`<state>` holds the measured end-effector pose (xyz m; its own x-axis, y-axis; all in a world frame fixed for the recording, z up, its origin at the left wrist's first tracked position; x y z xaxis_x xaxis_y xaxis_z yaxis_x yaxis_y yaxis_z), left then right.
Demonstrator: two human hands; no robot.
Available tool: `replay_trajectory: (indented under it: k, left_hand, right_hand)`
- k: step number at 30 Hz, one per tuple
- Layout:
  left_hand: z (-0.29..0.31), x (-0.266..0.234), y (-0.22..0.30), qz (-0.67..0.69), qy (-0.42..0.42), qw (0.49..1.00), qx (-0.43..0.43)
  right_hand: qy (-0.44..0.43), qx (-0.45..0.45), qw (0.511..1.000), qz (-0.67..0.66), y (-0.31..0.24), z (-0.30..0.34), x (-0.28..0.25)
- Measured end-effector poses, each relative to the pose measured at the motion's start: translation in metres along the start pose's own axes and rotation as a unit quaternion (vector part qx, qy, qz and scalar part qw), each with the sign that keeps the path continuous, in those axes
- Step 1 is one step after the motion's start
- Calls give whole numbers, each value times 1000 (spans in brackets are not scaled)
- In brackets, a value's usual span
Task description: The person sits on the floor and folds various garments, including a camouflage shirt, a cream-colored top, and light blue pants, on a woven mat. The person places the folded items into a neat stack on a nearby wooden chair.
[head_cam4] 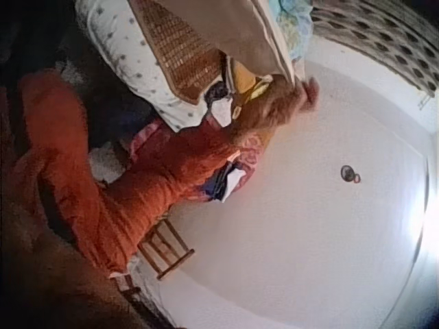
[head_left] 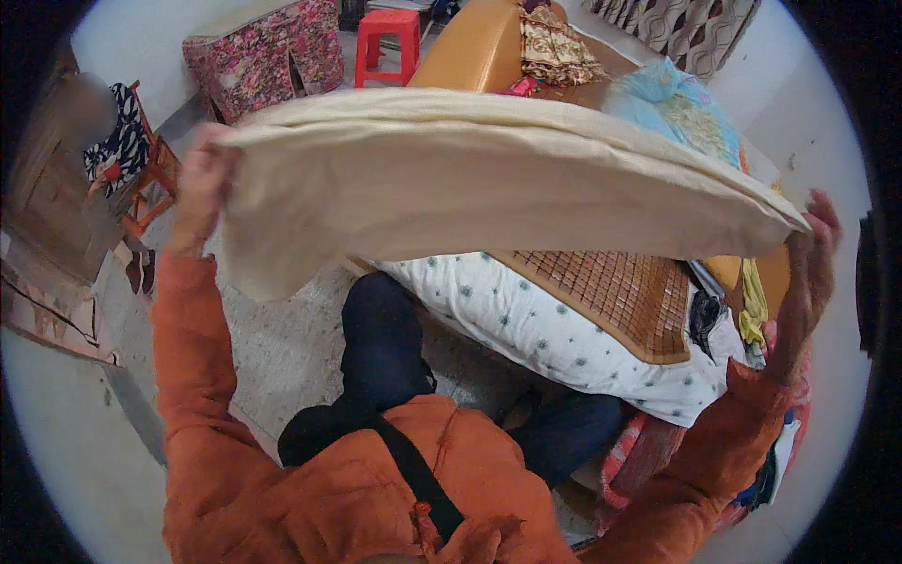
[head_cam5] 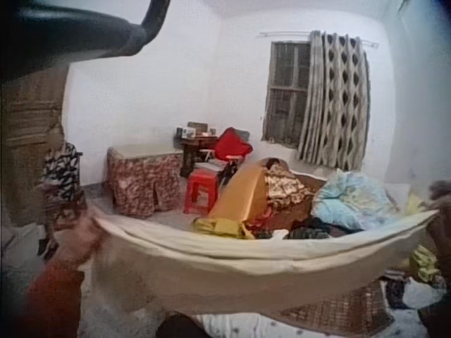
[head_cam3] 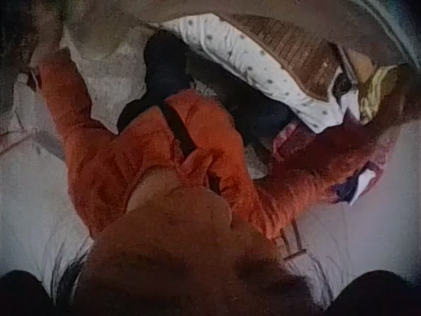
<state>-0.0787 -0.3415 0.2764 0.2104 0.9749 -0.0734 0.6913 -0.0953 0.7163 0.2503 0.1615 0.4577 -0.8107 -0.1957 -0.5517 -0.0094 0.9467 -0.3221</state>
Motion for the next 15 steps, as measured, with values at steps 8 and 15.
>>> replay_trajectory:
  k: [8, 15]
  left_hand:
    - [47, -12, -44, -39, -19, 997, -71]
    - [42, -50, -42, -64, 46, 997, -24]
  right_hand:
    - [-124, 205, 933, -269, 6, 28, 57]
    - [-22, 189, 926, -326, -37, 45, 70]
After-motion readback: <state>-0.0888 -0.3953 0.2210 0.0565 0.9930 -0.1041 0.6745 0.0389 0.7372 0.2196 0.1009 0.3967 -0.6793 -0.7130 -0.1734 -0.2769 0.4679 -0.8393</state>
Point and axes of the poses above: each hand's wrist, its own z-axis away from the middle knuckle, its own x-axis out of the palm, y = z × x, the point moved 7 cm from there along -z, towards the middle knuckle, and after that the axes turned 14 degrees about x, right-handed, at the moved point
